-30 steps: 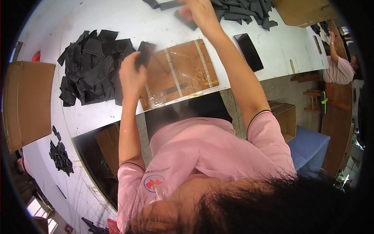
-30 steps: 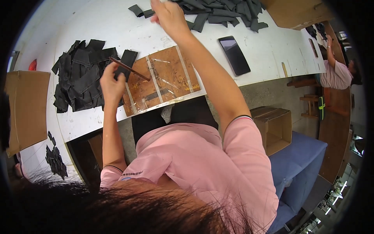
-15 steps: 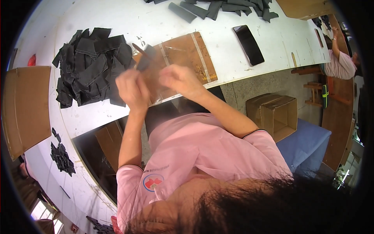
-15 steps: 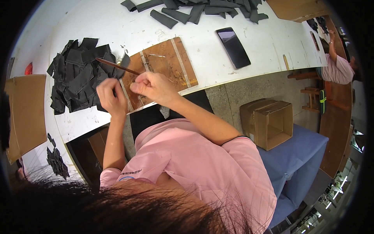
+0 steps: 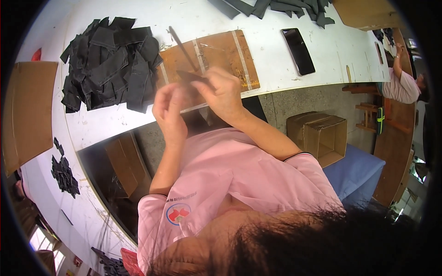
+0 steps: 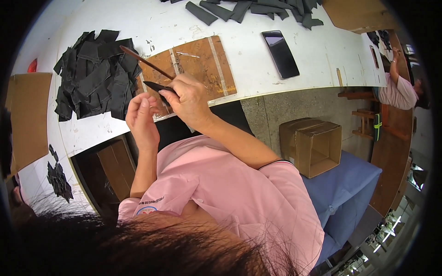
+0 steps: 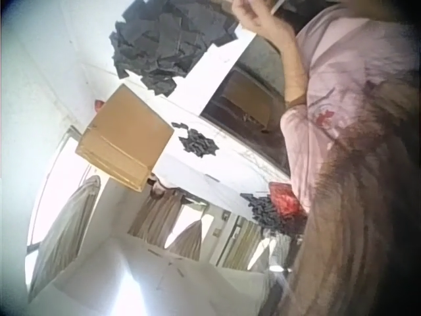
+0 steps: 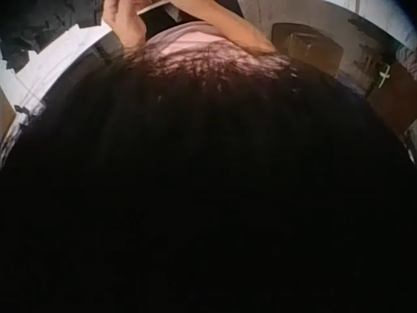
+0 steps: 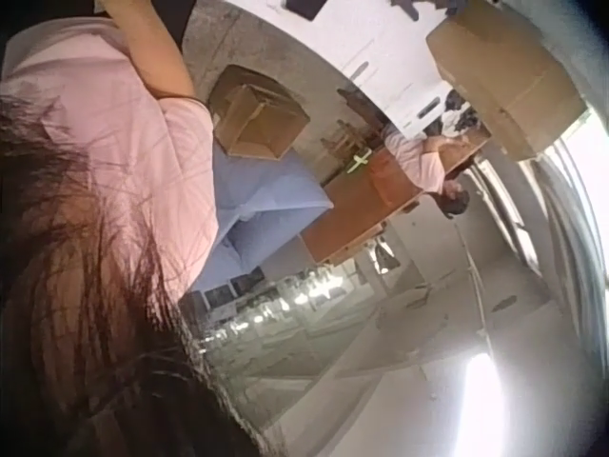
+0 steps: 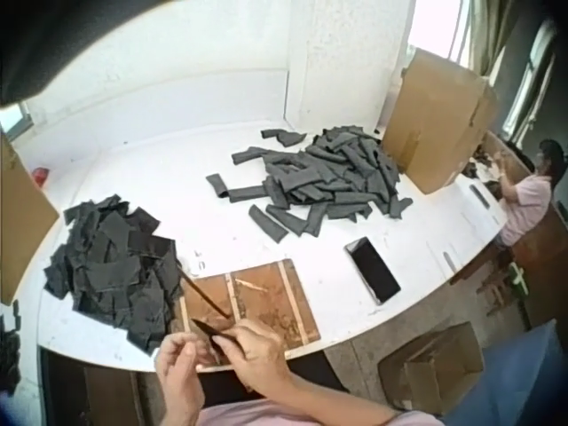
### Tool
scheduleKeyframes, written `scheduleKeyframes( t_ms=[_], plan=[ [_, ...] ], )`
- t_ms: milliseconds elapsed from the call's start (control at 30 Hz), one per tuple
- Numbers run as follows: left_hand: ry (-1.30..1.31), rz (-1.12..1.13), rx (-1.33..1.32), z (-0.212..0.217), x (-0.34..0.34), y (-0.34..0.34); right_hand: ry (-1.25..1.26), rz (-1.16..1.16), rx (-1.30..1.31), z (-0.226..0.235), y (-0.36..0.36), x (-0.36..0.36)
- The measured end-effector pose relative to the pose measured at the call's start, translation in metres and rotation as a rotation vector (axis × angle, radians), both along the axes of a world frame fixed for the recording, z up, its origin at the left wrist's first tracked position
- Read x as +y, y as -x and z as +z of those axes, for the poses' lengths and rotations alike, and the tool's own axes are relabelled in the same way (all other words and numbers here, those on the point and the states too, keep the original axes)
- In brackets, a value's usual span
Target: The recorder is applying adhesive strips to black foam rectangular pieces at a manufacturing workbench.
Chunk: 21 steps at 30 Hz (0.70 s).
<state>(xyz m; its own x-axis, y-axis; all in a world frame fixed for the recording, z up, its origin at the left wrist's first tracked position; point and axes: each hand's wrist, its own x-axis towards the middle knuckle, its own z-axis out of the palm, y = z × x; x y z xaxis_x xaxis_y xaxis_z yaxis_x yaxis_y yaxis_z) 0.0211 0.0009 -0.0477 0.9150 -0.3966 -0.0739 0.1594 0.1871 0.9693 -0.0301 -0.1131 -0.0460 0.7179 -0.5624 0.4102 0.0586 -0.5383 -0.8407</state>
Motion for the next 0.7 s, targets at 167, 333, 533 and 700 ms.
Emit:
scheduleKeyframes(
  t_ms=[167,333,533,700],
  plan=[
    [0.130,-0.186,0.341,0.011,0.003,-0.011,0.242,0.012,-0.076,-0.010,0.006,-0.003],
    [0.053,-0.199,0.515,0.016,0.001,-0.013,0.400,0.037,-0.071,-0.012,0.011,-0.010],
    [0.003,-0.230,0.560,0.018,0.004,-0.012,0.527,0.078,-0.086,-0.016,0.011,-0.017],
    [0.010,-0.225,0.600,0.014,0.005,-0.009,0.603,0.114,-0.078,-0.016,0.013,-0.019]
  ],
)
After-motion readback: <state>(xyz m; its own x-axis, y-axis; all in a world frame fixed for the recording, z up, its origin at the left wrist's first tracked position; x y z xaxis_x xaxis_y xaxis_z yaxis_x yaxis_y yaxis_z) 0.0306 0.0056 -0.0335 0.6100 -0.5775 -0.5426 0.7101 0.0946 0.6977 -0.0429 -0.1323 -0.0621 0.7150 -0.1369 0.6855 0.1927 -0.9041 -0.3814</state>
